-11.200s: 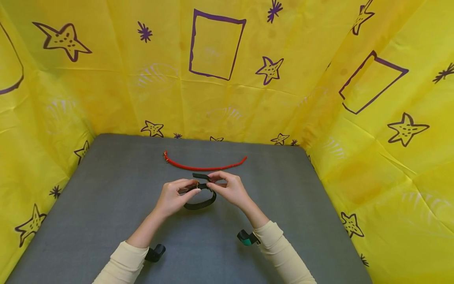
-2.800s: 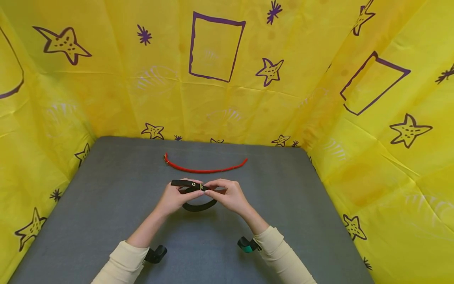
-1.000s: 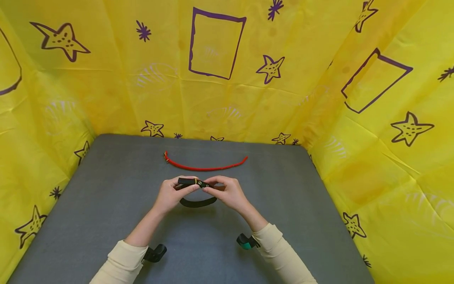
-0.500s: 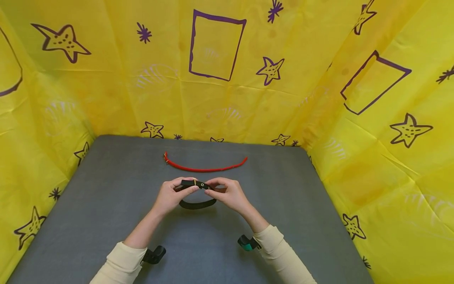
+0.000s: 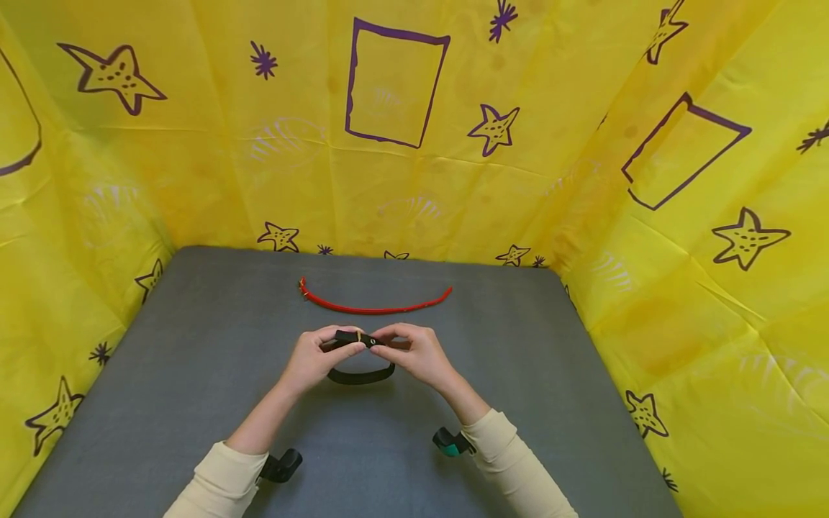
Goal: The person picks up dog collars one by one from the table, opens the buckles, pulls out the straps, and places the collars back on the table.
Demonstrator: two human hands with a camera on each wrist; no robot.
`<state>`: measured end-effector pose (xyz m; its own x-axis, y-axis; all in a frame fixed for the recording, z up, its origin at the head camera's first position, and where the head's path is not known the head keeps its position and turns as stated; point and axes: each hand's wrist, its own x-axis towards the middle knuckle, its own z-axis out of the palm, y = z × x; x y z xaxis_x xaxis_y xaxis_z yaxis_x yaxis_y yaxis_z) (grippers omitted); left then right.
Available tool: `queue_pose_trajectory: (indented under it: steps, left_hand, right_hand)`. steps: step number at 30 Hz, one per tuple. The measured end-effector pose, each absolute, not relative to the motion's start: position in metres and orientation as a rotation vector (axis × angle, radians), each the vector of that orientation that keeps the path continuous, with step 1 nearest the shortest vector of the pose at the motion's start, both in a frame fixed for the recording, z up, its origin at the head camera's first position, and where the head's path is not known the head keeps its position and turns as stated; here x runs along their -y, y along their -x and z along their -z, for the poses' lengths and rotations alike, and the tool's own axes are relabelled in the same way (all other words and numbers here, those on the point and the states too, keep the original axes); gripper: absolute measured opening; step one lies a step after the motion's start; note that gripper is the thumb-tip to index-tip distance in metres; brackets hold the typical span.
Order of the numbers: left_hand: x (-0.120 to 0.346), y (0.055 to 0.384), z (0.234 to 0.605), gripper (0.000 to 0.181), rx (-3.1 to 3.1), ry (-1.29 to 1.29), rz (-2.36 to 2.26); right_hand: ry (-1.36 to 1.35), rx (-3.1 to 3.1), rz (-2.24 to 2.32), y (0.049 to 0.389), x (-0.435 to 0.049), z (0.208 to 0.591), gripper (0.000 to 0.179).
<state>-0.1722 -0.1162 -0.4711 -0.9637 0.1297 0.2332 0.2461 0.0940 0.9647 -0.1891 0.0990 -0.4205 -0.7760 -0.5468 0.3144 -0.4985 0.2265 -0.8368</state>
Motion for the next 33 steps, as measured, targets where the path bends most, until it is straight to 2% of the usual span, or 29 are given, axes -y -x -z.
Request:
queue_pose_trajectory:
  steps: [8,15,23,30,33]
  left_hand:
    - [0.117,0.17,0.466,0.024,2.318,0.349,1.971]
    - [0.116,0.16,0.441,0.027,2.342,0.302,1.968]
    - [0.123,0.17,0.466,0.032,2.309,0.227,1.993]
    - [0.128,0.171,0.469,0.037,2.323,0.081,2.001]
    - [0.131,0.17,0.469,0.038,2.298,0.058,2.003]
  right_hand:
    - [1.02,-2.445,1.616,0.189,-0.102,0.424,0.017]
    - [0.998,-2.429,1.639,0.19,-0.104,0.426,0.017]
    - [0.921,-2.418,1.647,0.191,-0.108,0.427,0.018]
    - [0.808,-2.455,1.651,0.209,-0.116,0.462,0.018]
    - [0.752,-2.479,1.671,0.211,-0.121,0.465,0.018]
